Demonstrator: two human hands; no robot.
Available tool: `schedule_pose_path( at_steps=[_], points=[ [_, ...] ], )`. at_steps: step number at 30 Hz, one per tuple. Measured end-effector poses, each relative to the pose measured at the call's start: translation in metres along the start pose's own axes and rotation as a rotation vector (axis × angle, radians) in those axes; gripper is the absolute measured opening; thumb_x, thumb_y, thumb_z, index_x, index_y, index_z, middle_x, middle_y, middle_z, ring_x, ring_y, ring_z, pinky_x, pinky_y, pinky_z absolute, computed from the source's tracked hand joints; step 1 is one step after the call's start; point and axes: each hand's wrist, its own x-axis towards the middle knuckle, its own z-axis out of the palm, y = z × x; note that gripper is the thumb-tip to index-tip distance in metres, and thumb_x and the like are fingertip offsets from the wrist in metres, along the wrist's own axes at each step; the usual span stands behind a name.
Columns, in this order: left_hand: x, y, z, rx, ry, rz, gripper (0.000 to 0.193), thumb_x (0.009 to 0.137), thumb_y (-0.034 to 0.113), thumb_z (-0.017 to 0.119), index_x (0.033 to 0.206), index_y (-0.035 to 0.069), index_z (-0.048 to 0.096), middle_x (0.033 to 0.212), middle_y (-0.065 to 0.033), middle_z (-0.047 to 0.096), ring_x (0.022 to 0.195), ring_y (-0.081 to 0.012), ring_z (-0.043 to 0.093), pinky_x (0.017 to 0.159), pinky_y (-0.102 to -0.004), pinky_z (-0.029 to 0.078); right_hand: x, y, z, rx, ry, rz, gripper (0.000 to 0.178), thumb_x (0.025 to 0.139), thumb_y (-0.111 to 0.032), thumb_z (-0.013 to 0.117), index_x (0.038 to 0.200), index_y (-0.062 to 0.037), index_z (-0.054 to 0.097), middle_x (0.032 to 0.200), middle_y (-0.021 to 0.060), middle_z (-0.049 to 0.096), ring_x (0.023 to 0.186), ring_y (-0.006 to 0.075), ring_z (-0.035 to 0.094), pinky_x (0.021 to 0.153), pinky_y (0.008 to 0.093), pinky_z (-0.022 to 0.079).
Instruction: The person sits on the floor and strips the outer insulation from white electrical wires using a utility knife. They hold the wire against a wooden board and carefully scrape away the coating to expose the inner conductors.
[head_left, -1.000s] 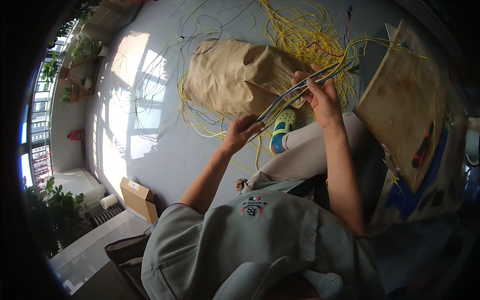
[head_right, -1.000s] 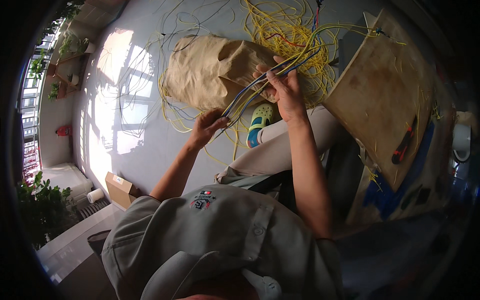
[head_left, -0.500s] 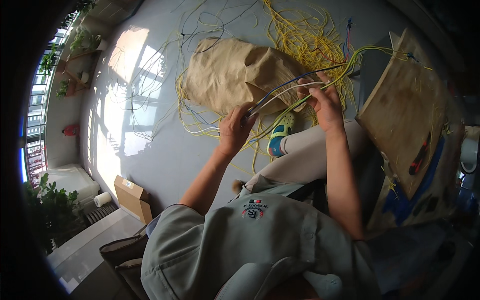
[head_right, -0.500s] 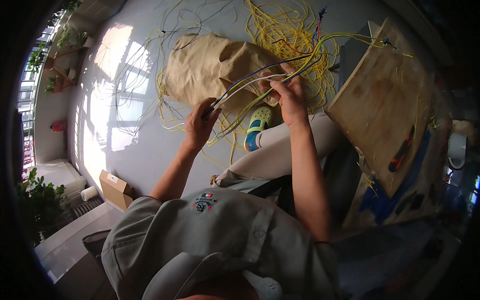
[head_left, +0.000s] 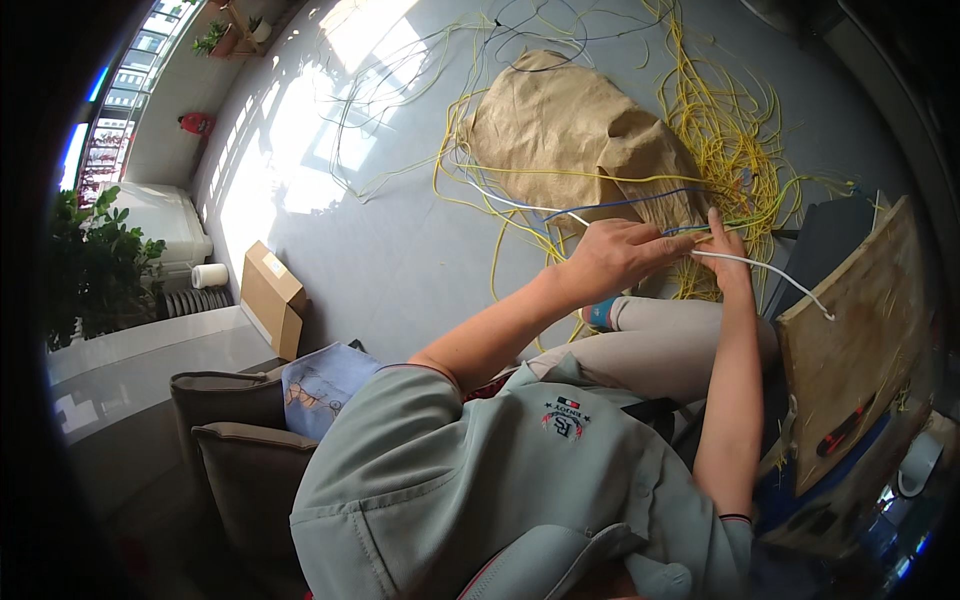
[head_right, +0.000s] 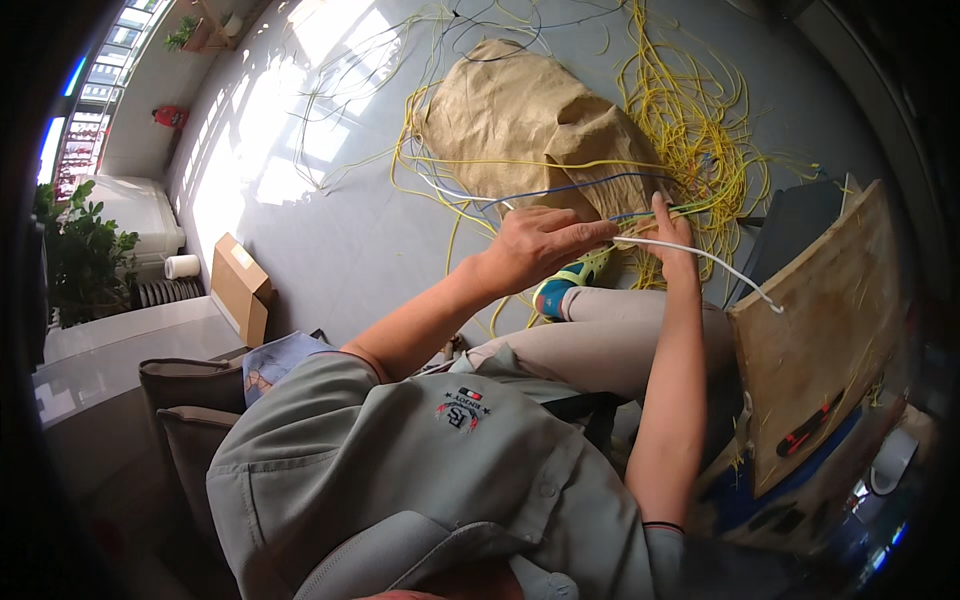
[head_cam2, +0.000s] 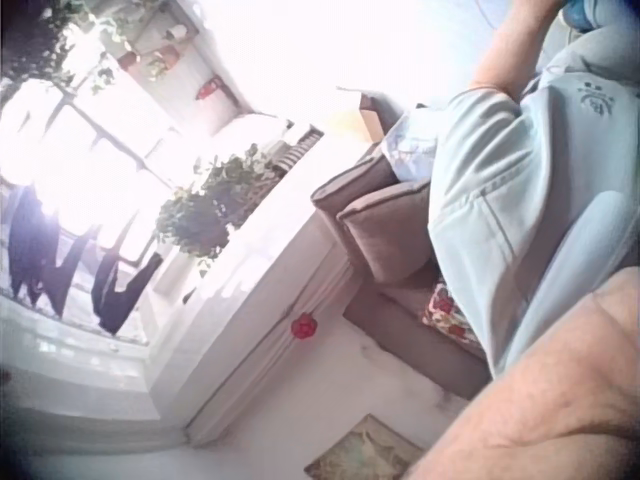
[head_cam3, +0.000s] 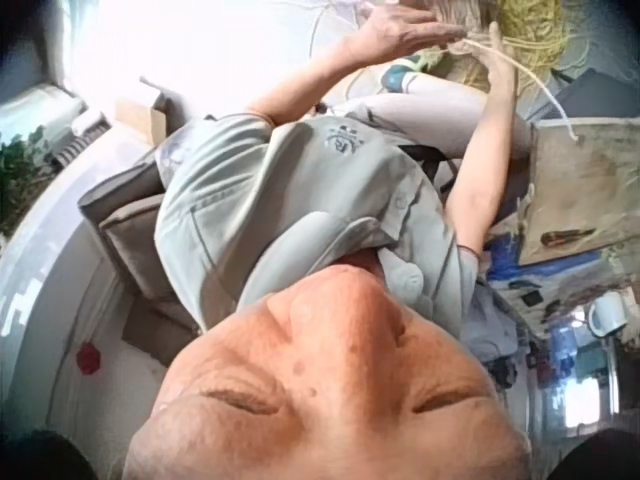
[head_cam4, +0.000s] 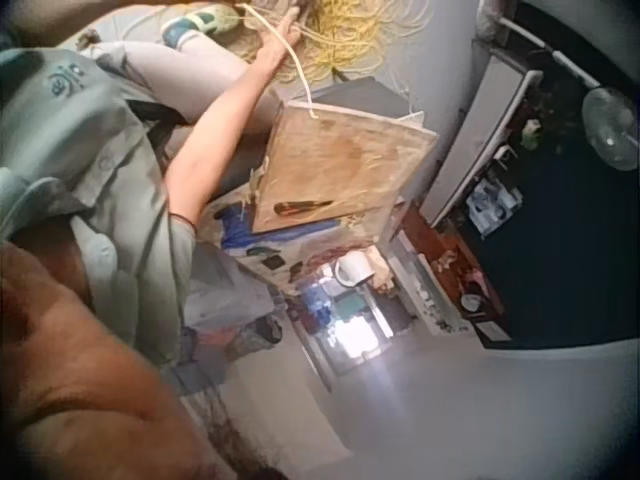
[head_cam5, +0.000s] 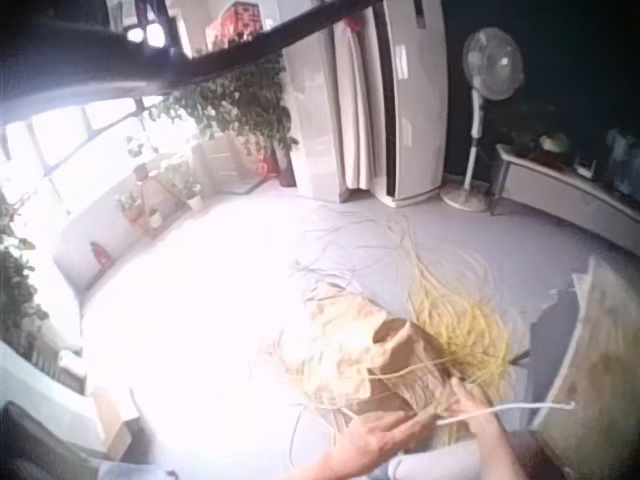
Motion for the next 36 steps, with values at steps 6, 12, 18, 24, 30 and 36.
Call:
schedule_pose_path(
  at_steps=[6, 12, 18, 24, 30, 36],
  points=[
    [-0.019, -0.01, 0.041, -0.081, -0.065, -0.105, 0.028, 0.074, 0.014, 0.066, 0.102, 0.011, 0.062, 0.066, -0.0042, 0.053, 0.057, -0.0202, 0.054, 0.05, -0.0321, 0.045, -0.036, 0.025, 0.0, -0.114, -0.173, -0.155, 0.05, 0.085, -0.023, 0.06, 0.126, -0.0022, 0.041, 0.105, 0.0096, 0.06, 0.09, 0.0147, 0.06, 0.075, 0.0266, 0.05],
    [-0.031, -0.004, 0.068, -0.213, -0.102, -0.148, 0.028, 0.076, 0.015, 0.064, 0.103, 0.009, 0.059, 0.077, -0.0081, 0.059, 0.066, -0.0258, 0.058, 0.056, -0.0352, 0.048, -0.11, -0.004, 0.022, 0.426, -0.495, -0.31, 0.043, 0.087, -0.01, 0.05, 0.128, -0.0044, 0.041, 0.121, 0.0088, 0.053, 0.108, 0.0141, 0.051, 0.089, 0.0271, 0.043],
    [-0.065, -0.003, 0.054, -0.147, -0.142, -0.207, 0.039, 0.075, 0.016, 0.066, 0.111, 0.01, 0.053, 0.107, -0.0094, 0.054, 0.098, -0.028, 0.052, 0.085, -0.0353, 0.042, -0.124, 0.006, 0.026, 0.107, -0.168, -0.327, 0.031, 0.096, -0.026, 0.041, 0.115, -0.0026, 0.05, 0.105, 0.01, 0.061, 0.093, 0.0141, 0.058, 0.077, 0.0261, 0.047],
    [-0.188, -0.096, 0.042, -0.03, 0.294, -1.046, 0.031, 0.081, 0.002, 0.057, 0.111, 0.003, 0.051, 0.107, -0.0126, 0.054, 0.097, -0.0246, 0.054, 0.078, -0.0328, 0.046, -0.139, -0.001, 0.021, 0.209, -0.12, -0.29, 0.029, 0.096, -0.025, 0.041, 0.109, -0.0007, 0.051, 0.097, 0.0137, 0.063, 0.08, 0.0176, 0.063, 0.067, 0.0235, 0.051],
    [-0.218, -0.18, 0.025, -1.101, 0.543, -1.648, 0.029, 0.089, 0.014, 0.051, 0.107, -0.007, 0.046, 0.097, -0.0154, 0.059, 0.092, -0.027, 0.059, 0.08, -0.0355, 0.05, -0.144, -0.001, 0.025, 0.192, -0.108, -0.38, 0.029, 0.096, -0.024, 0.04, 0.108, 0.0012, 0.05, 0.096, 0.0147, 0.063, 0.081, 0.0183, 0.063, 0.068, 0.0252, 0.051],
    [-0.171, -0.163, 0.034, -1.343, 0.69, -1.62, 0.022, 0.085, 0.004, 0.055, 0.103, -0.005, 0.046, 0.089, -0.014, 0.06, 0.08, -0.0238, 0.062, 0.077, -0.0341, 0.055, -0.153, -0.001, 0.029, -0.029, -0.115, -0.557, 0.027, 0.096, -0.019, 0.041, 0.107, 0.0032, 0.052, 0.097, 0.014, 0.063, 0.082, 0.0186, 0.063, 0.072, 0.027, 0.051]
  ],
)
